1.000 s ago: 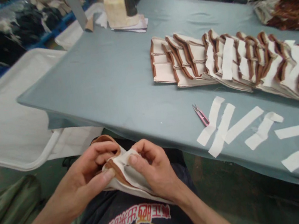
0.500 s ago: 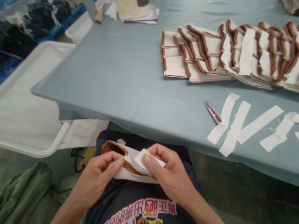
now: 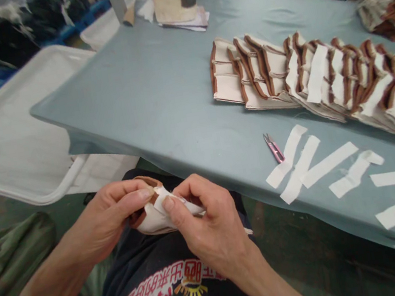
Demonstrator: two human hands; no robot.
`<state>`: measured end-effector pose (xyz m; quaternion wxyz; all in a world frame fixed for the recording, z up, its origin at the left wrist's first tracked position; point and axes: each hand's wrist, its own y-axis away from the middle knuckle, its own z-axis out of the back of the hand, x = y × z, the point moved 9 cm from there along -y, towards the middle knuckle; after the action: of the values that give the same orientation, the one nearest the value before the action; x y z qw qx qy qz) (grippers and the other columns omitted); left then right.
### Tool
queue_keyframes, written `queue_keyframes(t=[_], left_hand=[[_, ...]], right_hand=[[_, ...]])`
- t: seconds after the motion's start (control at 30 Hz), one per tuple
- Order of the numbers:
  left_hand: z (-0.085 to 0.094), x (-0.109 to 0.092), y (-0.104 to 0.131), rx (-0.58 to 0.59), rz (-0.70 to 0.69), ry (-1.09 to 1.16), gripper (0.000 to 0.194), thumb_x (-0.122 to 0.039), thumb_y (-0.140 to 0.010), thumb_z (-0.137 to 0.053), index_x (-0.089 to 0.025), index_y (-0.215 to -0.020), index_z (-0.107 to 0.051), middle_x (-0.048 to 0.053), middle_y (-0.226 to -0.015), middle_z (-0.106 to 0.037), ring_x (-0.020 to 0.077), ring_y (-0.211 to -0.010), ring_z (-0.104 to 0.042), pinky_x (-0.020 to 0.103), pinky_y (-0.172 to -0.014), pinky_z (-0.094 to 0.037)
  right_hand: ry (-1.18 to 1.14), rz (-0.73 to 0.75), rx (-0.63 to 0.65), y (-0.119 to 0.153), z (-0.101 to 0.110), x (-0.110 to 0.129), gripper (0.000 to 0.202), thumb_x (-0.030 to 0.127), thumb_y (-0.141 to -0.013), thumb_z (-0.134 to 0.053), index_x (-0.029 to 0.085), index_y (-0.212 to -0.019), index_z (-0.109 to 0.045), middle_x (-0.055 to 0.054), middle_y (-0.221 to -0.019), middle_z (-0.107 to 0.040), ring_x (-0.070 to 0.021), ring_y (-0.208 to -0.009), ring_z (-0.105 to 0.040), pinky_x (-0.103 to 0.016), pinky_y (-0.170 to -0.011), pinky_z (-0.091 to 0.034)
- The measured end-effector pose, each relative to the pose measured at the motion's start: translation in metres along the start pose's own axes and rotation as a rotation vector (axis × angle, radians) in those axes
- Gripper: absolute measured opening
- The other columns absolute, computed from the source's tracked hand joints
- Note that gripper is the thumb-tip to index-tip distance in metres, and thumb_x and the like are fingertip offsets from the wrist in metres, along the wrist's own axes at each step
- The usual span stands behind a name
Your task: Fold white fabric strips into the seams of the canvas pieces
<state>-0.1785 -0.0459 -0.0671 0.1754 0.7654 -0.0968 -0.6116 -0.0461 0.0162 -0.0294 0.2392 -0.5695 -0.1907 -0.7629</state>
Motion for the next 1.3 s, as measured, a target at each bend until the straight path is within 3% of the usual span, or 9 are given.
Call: queue_keyframes(t=[0.23, 0.43, 0.7, 1.3], left_hand=[[0.001, 0.001, -0.003, -0.016, -0.018, -0.012, 0.042, -0.045, -0.090, -0.067, -0.017, -0.060, -0.057, -0.005, -0.057, -0.040, 0.0086, -0.054, -0.031, 0.023, -0.049, -0.022], [0.003, 0.001, -0.003, -0.035, -0.037, -0.041, 0.042, -0.046, -0.092, -0.066, -0.016, -0.062, -0.058, -0.005, -0.059, -0.040, 0.0088, -0.054, -0.031, 0.023, -0.050, -0.023], [0.010, 0.012, -0.004, -0.074, -0.018, -0.087, 0.044, -0.052, -0.091, -0.068, -0.016, -0.066, -0.062, -0.002, -0.064, -0.048, 0.0099, -0.056, -0.033, 0.025, -0.051, -0.026], [0.006, 0.016, -0.008, -0.038, 0.023, -0.018, 0.041, -0.047, -0.087, -0.069, -0.017, -0.063, -0.056, -0.006, -0.058, -0.040, 0.0080, -0.053, -0.029, 0.023, -0.049, -0.023]], right_hand=[[0.038, 0.024, -0.048, 0.000, -0.001, 0.006, 0.025, 0.030, -0.093, -0.064, 0.021, -0.070, -0.058, 0.005, -0.063, -0.054, -0.0099, -0.055, -0.046, -0.025, -0.053, -0.036], [0.055, 0.129, -0.044, -0.002, -0.002, 0.015, 0.023, 0.025, -0.095, -0.062, 0.021, -0.073, -0.056, 0.000, -0.079, -0.061, -0.0144, -0.072, -0.055, -0.029, -0.066, -0.042], [0.142, 0.010, -0.025, -0.005, -0.010, -0.002, 0.022, 0.029, -0.094, -0.060, 0.023, -0.074, -0.054, -0.002, -0.078, -0.061, -0.0176, -0.073, -0.054, -0.032, -0.067, -0.040], [0.039, -0.207, 0.123, -0.010, -0.021, -0.028, 0.025, 0.039, -0.089, -0.060, 0.022, -0.072, -0.056, 0.003, -0.065, -0.056, -0.0119, -0.058, -0.046, -0.027, -0.055, -0.034]])
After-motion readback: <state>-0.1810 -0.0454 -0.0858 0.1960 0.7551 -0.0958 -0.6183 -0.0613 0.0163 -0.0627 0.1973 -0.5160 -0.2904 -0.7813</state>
